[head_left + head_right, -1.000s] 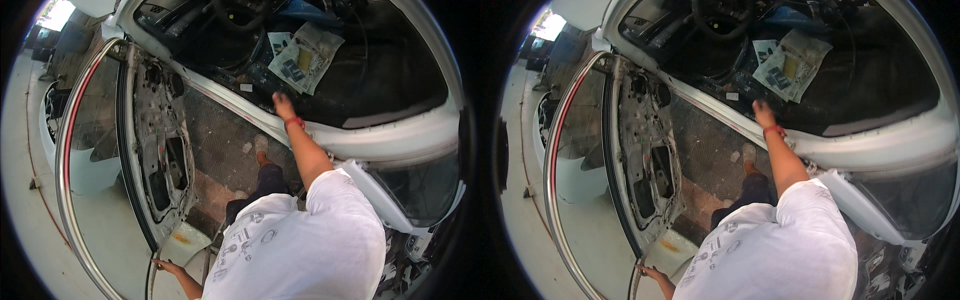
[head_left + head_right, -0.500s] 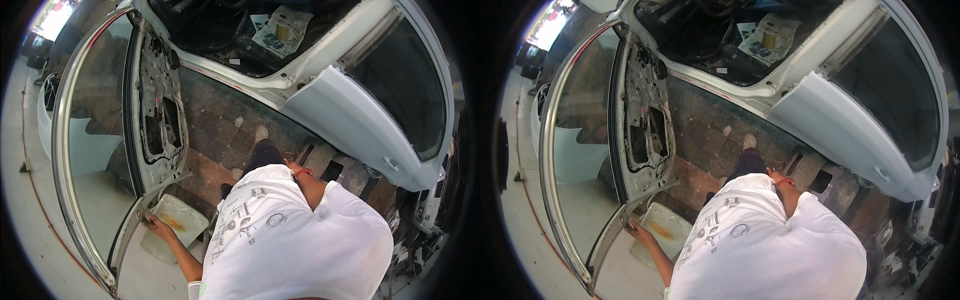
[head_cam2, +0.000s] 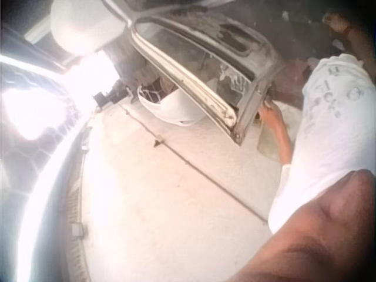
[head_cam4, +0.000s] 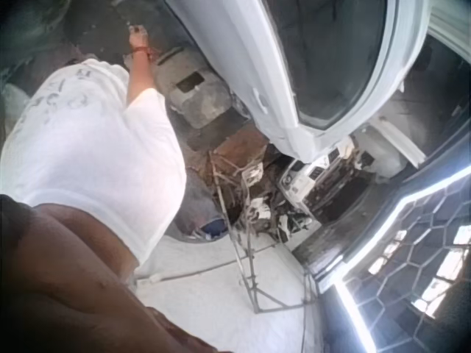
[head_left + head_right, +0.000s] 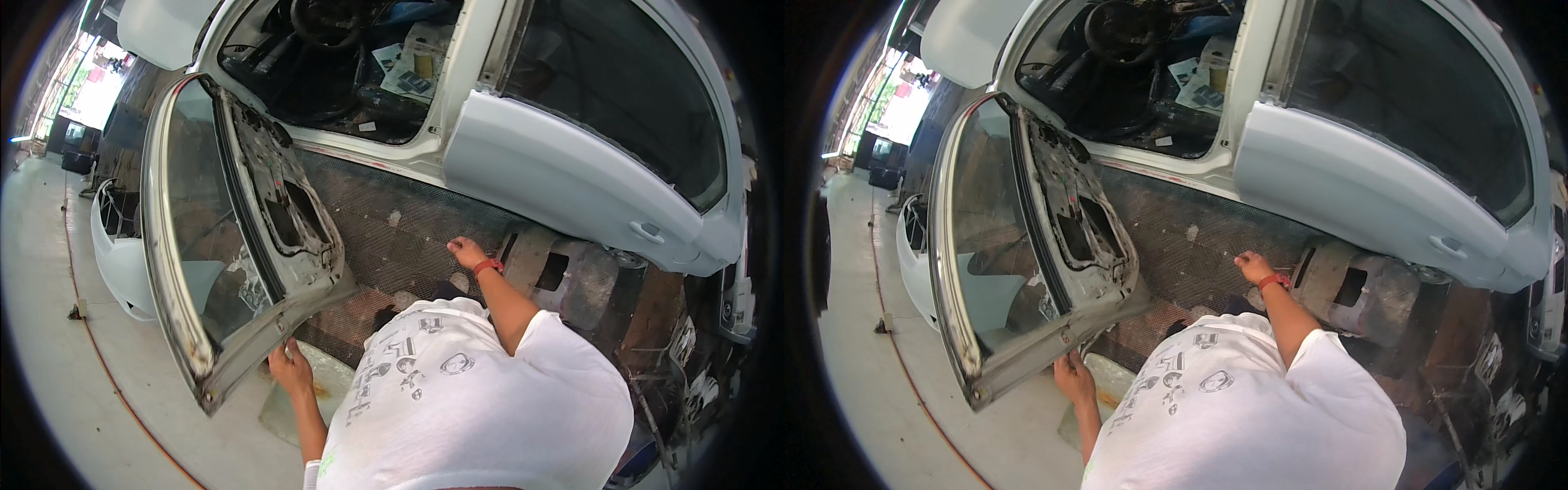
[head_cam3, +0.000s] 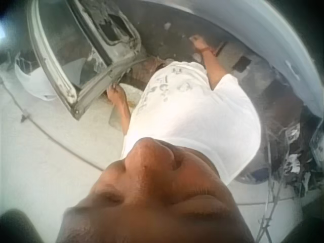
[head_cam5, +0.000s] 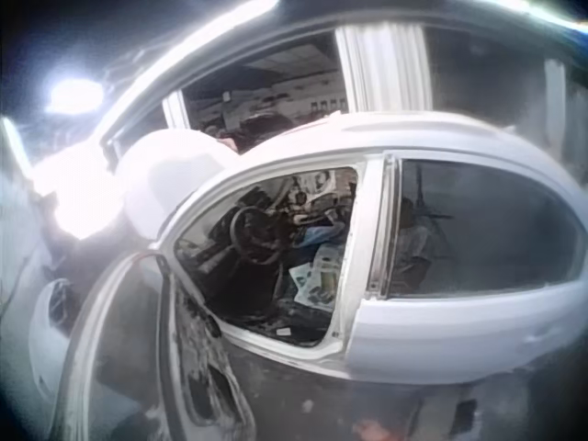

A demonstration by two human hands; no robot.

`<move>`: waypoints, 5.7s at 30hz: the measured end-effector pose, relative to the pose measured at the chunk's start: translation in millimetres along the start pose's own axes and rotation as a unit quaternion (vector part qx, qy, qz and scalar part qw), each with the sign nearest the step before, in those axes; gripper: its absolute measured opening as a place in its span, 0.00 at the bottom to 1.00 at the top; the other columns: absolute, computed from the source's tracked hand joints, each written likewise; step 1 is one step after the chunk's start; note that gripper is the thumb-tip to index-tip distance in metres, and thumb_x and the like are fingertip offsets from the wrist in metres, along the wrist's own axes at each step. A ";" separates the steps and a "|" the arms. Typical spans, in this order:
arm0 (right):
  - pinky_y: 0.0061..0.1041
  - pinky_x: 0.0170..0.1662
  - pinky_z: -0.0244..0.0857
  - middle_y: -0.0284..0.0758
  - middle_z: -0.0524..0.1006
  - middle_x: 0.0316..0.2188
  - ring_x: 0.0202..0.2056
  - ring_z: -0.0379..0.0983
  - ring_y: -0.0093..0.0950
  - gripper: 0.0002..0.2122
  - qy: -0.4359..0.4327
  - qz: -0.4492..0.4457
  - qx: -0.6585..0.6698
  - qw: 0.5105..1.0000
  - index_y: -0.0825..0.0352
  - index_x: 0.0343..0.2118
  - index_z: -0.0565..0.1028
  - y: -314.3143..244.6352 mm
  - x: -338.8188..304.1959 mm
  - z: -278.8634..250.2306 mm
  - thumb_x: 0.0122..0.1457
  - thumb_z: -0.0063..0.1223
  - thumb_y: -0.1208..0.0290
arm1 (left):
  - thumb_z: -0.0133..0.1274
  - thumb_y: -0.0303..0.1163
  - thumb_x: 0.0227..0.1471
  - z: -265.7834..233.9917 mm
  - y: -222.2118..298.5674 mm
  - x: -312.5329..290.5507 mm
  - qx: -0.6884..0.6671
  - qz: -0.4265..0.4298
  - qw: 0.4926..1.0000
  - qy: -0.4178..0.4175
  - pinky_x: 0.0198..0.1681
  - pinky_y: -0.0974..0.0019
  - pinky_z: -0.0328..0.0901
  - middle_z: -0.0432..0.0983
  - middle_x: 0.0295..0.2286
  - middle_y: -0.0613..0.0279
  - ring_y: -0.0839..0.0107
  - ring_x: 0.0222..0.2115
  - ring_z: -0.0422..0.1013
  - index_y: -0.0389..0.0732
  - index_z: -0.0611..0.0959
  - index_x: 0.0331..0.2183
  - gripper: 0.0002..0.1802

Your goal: The person uses pliers and a screwdriver to remove clips and fasteners from the car's hood and windshield area. They then open the driver's door, retrieve a cloth, and wipe the engine bay before closing the hood.

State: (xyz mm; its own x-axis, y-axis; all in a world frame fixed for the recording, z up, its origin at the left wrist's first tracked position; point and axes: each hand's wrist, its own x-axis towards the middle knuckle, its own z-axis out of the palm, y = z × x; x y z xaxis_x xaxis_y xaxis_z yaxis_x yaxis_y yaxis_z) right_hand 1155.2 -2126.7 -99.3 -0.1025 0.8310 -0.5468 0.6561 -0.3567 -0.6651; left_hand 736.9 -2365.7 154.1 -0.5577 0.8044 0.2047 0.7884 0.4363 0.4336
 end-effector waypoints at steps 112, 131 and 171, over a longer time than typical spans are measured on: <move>0.24 0.46 0.73 0.34 0.83 0.41 0.40 0.79 0.21 0.13 0.043 -0.252 0.318 0.913 0.70 0.52 0.77 -1703.8 1083.9 819.6 0.70 0.53 0.69 | 0.44 0.56 0.70 266.6 -1176.5 1675.7 -0.390 -0.526 0.685 -0.319 0.59 0.56 0.66 0.75 0.56 0.51 0.56 0.56 0.72 0.36 0.71 0.63 0.36; 0.22 0.49 0.72 0.37 0.84 0.43 0.43 0.80 0.23 0.14 0.657 -0.158 0.247 0.694 0.70 0.53 0.77 -1823.9 1025.5 682.0 0.70 0.55 0.66 | 0.47 0.53 0.70 416.4 -1182.2 2313.1 -0.135 -0.292 0.810 -0.490 0.53 0.55 0.66 0.77 0.49 0.55 0.61 0.47 0.72 0.36 0.74 0.59 0.31; 0.38 0.43 0.73 0.40 0.81 0.38 0.37 0.80 0.38 0.09 0.577 0.063 -0.004 0.814 0.65 0.43 0.80 -1543.2 1288.9 512.4 0.64 0.60 0.67 | 0.51 0.44 0.69 424.8 -828.4 2227.0 -0.003 -0.059 0.867 -0.494 0.57 0.57 0.67 0.80 0.50 0.44 0.55 0.52 0.76 0.32 0.79 0.57 0.27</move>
State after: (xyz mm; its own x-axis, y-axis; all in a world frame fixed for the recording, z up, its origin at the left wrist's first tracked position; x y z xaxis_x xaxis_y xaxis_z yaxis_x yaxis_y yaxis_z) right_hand -372.6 -723.9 -38.4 0.7338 0.6375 0.2348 0.6125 -0.4714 -0.6345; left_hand -1048.0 -764.5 -122.0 -0.1383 0.7081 -0.6924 0.7378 0.5401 0.4049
